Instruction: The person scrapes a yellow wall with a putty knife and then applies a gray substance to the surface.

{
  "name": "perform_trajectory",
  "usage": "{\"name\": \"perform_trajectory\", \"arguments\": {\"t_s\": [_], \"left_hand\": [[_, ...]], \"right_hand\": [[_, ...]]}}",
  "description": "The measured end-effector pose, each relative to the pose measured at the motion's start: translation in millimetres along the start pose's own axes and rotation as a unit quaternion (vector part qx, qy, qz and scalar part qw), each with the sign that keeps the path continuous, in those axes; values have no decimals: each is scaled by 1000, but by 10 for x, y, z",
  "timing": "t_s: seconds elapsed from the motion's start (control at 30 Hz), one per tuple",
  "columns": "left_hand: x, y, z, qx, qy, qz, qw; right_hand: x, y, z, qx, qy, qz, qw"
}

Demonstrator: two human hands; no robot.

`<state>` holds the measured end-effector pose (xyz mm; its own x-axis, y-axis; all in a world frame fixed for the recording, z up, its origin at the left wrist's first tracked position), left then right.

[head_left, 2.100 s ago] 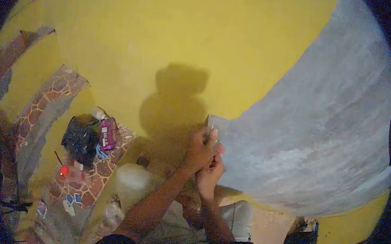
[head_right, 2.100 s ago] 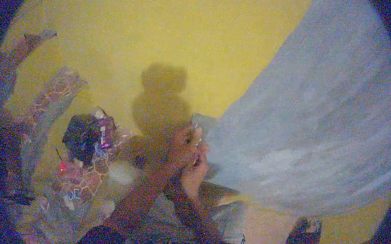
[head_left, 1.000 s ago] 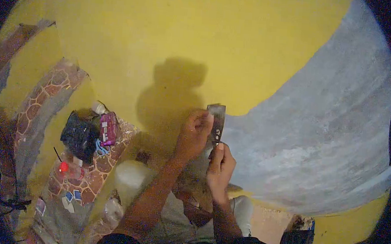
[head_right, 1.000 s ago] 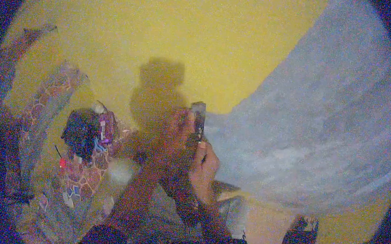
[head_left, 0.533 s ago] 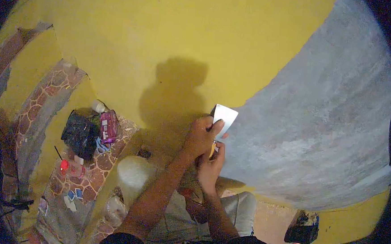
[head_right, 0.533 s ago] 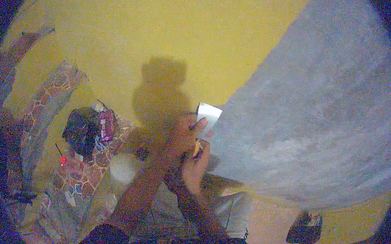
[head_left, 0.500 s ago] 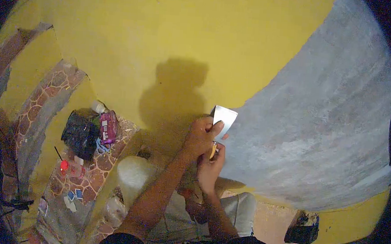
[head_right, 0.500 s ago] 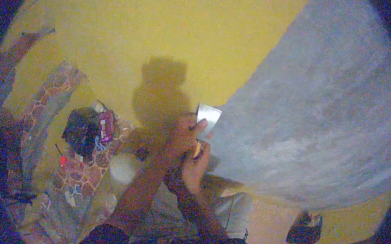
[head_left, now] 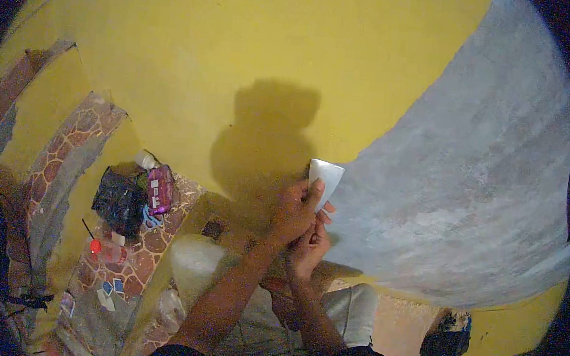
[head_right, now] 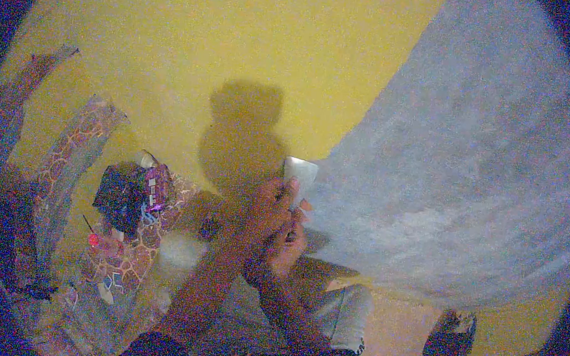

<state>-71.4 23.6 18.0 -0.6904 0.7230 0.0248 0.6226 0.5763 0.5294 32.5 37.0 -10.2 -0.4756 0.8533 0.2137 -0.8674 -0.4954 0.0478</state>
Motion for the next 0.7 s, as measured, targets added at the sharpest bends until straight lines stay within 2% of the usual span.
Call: {"name": "perform_trajectory", "arguments": {"t_s": [0.07, 0.17, 0.23, 0.3, 0.37, 0.4, 0.47, 0.53, 0.57, 0.63, 0.7], "left_hand": [[-9, -4, -124, 84, 19, 7, 996], [21, -54, -20, 71, -26, -24, 997], [3, -1, -145, 61, -4, -8, 998], [-55, 68, -237, 44, 14, 7, 999], [-48, 34, -347, 185, 37, -23, 982], [-39, 28, -324, 186, 35, -23, 982], [-4, 47, -184, 76, -8, -9, 997], [-14, 49, -189, 63, -8, -18, 998], [-20, 60, -186, 51, -8, -26, 998], [36, 51, -122, 60, 0, -29, 998], [41, 42, -157, 72, 11, -35, 997]], "right_hand": [[-5, -33, -150, -8, 16, -20, 1000], [-29, 82, 245, -13, -9, -19, 1000], [-11, 107, 320, -28, 11, -4, 1000], [88, -48, -99, -16, -2, -1, 1000], [105, -80, -222, -3, -16, 4, 1000], [109, -75, -148, -15, -23, -9, 1000], [87, -41, 202, -26, -30, -23, 999], [-5, 66, 633, -69, 28, 28, 997], [26, 41, 457, -71, 28, 25, 997], [106, -91, 154, -77, -75, -48, 993], [151, -113, 234, -104, -83, -30, 991]]}}
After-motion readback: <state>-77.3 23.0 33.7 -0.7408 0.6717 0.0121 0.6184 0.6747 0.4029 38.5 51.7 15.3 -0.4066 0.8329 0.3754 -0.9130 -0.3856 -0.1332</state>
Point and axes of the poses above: each hand's wrist, its own x-axis towards the middle knuckle, its own y-axis out of the palm, z = x × y, the point moved 10 cm from there along x, towards the middle knuckle, and after that the axes turned 8 degrees about -x, right-handed, at the moved point
